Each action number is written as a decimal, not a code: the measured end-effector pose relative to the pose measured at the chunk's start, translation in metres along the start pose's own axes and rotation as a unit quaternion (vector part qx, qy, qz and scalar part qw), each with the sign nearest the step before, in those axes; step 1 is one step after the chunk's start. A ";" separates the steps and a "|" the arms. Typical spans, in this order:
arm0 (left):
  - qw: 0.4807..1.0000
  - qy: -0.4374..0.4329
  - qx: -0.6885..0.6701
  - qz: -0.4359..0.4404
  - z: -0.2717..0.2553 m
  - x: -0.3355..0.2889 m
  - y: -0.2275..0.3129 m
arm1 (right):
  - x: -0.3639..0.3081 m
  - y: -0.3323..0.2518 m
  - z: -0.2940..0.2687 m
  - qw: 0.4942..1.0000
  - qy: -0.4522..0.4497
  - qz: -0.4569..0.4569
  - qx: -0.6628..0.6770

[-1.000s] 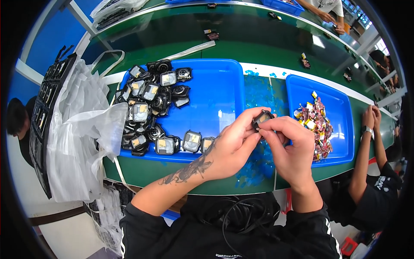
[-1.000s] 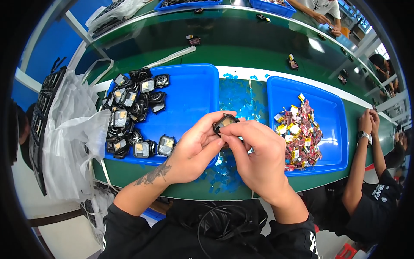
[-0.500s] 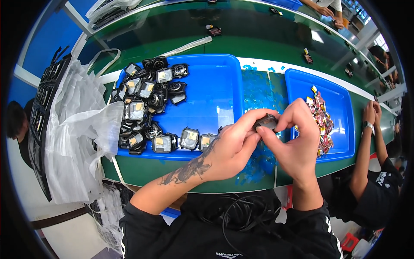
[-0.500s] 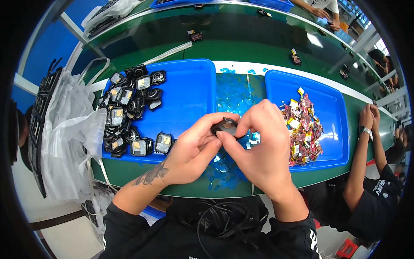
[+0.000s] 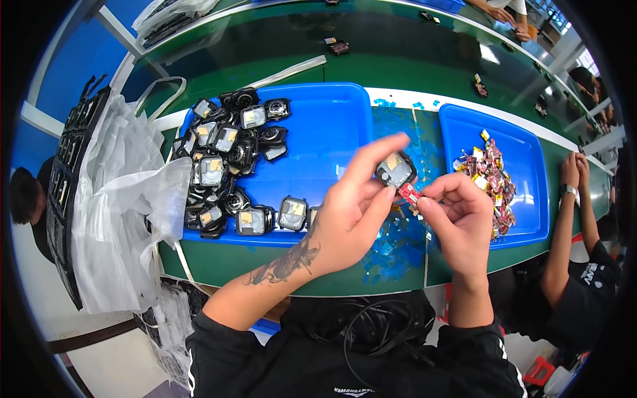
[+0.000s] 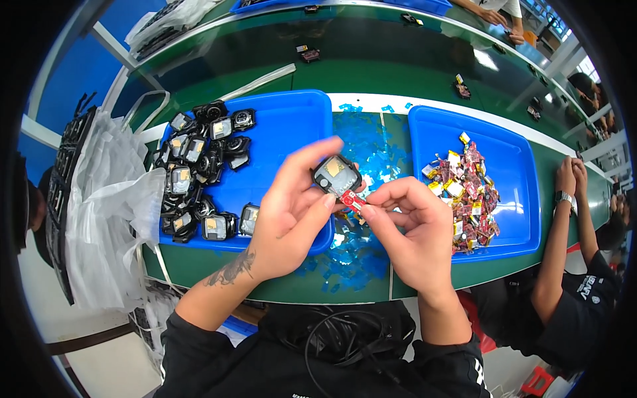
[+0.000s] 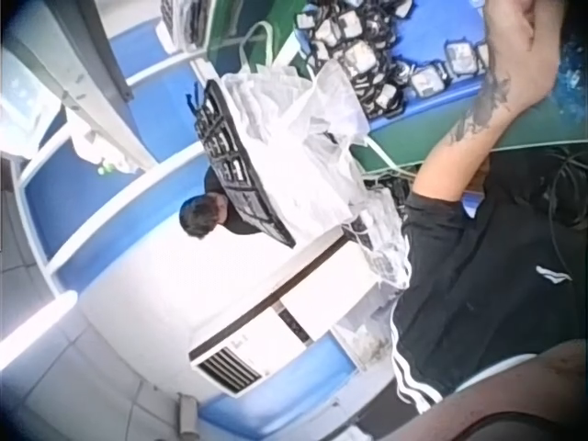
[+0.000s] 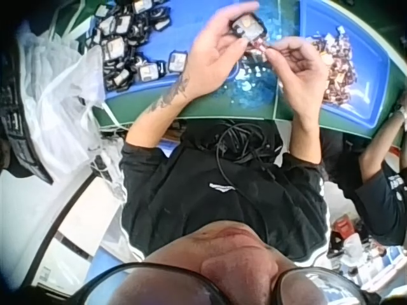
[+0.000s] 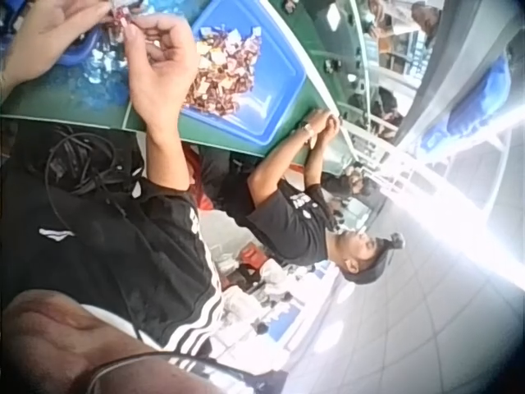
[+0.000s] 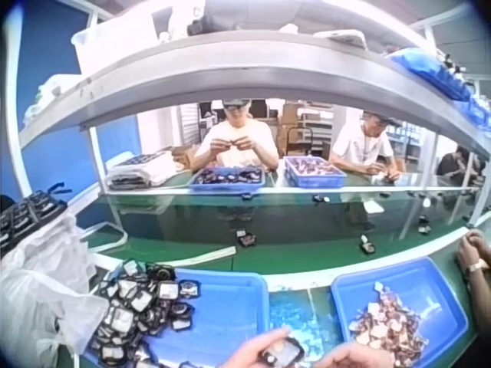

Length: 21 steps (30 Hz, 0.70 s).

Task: The recorder is assembling small electronic components into smartwatch bodies on a factory assembly line.

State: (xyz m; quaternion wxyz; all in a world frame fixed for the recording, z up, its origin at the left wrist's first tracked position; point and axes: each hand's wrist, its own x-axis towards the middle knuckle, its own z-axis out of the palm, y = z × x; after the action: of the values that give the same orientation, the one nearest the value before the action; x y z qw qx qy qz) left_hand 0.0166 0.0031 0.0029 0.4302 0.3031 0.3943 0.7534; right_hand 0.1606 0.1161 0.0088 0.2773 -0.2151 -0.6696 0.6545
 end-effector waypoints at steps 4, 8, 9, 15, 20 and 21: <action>0.862 -0.075 0.465 0.186 -0.006 0.001 0.005 | 0.003 -0.009 -0.002 0.997 -0.006 0.038 0.064; 0.844 -0.056 0.493 0.203 -0.006 0.000 0.005 | 0.002 -0.005 -0.012 0.990 -0.053 0.064 0.112; 0.845 -0.070 0.497 0.182 -0.006 0.000 0.007 | 0.002 -0.003 -0.013 0.983 -0.061 0.069 0.161; 0.971 -0.073 0.200 -0.109 -0.007 0.001 0.004 | -0.009 -0.004 -0.011 0.998 -0.032 0.034 0.046; 0.961 -0.082 0.247 -0.092 -0.005 0.000 0.003 | -0.007 0.000 0.002 0.983 0.038 -0.085 -0.161; 0.971 -0.071 0.211 -0.085 -0.001 0.000 0.003 | -0.006 0.004 0.003 0.983 0.038 -0.085 -0.160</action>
State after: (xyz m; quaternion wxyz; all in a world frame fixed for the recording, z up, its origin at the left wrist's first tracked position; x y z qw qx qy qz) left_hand 0.0144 0.0012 0.0052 0.4456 0.4048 0.5369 0.5910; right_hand 0.1624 0.1103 0.0038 0.3186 -0.2238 -0.7708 0.5042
